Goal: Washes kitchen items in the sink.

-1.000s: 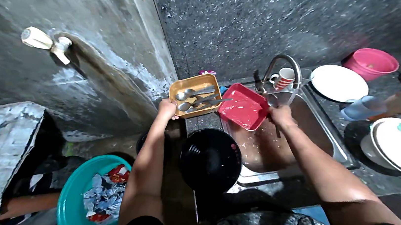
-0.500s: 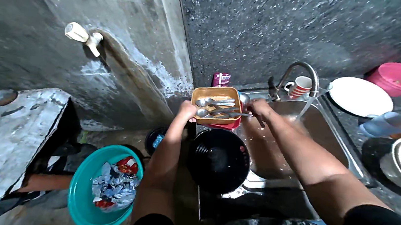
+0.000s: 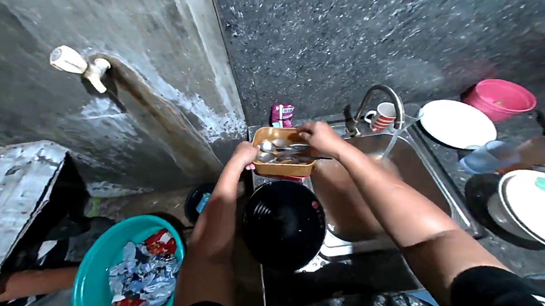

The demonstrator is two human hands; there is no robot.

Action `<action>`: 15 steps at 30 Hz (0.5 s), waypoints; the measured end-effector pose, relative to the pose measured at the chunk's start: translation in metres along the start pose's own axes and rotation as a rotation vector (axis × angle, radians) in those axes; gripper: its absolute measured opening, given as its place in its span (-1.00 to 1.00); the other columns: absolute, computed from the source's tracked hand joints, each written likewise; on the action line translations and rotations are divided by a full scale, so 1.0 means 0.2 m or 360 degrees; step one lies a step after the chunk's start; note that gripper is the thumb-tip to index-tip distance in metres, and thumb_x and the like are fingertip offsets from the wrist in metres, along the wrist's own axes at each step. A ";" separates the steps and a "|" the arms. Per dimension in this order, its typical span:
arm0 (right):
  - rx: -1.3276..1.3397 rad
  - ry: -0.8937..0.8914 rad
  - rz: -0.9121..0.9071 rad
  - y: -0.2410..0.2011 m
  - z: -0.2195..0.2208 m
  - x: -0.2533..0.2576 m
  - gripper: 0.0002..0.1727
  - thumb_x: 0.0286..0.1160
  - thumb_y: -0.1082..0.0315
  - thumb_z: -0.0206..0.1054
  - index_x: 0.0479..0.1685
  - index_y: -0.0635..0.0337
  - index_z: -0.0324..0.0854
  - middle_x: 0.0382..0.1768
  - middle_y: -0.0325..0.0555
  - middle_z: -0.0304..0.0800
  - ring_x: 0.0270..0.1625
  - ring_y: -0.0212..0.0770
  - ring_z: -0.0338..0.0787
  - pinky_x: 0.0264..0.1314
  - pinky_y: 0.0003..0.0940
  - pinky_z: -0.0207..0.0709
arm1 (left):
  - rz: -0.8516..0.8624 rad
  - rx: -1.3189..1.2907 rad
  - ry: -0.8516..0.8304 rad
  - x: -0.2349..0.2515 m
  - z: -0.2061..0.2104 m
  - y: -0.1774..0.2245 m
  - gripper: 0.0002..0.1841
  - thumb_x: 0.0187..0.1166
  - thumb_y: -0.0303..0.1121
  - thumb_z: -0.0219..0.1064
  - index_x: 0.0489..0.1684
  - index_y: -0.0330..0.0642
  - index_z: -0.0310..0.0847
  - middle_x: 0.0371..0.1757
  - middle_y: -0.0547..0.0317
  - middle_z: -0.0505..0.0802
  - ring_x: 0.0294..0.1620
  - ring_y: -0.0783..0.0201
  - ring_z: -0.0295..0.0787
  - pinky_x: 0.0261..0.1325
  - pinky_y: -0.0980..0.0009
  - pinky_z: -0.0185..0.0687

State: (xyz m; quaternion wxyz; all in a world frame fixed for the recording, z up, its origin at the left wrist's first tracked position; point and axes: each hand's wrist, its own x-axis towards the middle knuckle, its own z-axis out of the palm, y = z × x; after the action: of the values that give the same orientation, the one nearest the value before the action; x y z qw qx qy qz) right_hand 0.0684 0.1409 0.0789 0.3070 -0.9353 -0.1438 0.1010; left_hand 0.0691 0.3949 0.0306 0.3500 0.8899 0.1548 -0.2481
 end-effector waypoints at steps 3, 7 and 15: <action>0.0180 0.0211 0.0302 0.17 -0.05 -0.01 -0.68 0.76 0.27 0.19 0.26 0.15 0.76 0.15 0.15 0.86 0.25 0.17 0.81 0.38 0.31 0.56 | 0.0011 0.0036 0.0024 0.02 -0.01 0.01 -0.49 0.88 0.02 0.02 0.28 -0.31 0.57 -0.29 -0.12 0.77 -0.59 0.19 0.65 -0.43 0.26 0.67; 0.0510 0.0136 0.0625 0.40 0.00 -0.07 -0.53 0.84 0.03 0.14 0.31 0.27 0.67 0.08 0.28 0.82 0.03 0.20 0.86 0.19 0.26 0.67 | 0.0103 0.0017 0.0104 0.02 -0.01 0.03 -0.50 0.88 0.01 0.04 0.29 -0.29 0.61 -0.16 -0.20 0.78 -0.48 0.08 0.71 -0.31 0.12 0.72; 0.1652 -0.0236 0.0920 0.54 0.38 -0.25 -0.14 0.68 -0.45 0.02 0.72 0.01 0.31 0.40 0.14 0.66 0.23 0.06 0.80 0.18 0.02 0.73 | 0.0140 0.0503 0.0209 0.09 0.12 0.05 -0.35 0.86 0.09 -0.03 0.74 -0.21 0.28 0.39 -0.44 0.72 0.46 -0.39 0.64 0.47 -0.42 0.45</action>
State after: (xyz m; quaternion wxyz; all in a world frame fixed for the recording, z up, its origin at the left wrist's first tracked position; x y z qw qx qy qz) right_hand 0.0232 0.0838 -0.0417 0.6731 -0.6548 0.1637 0.3025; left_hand 0.0811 0.3739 0.0111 0.2053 0.9541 0.0972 -0.1952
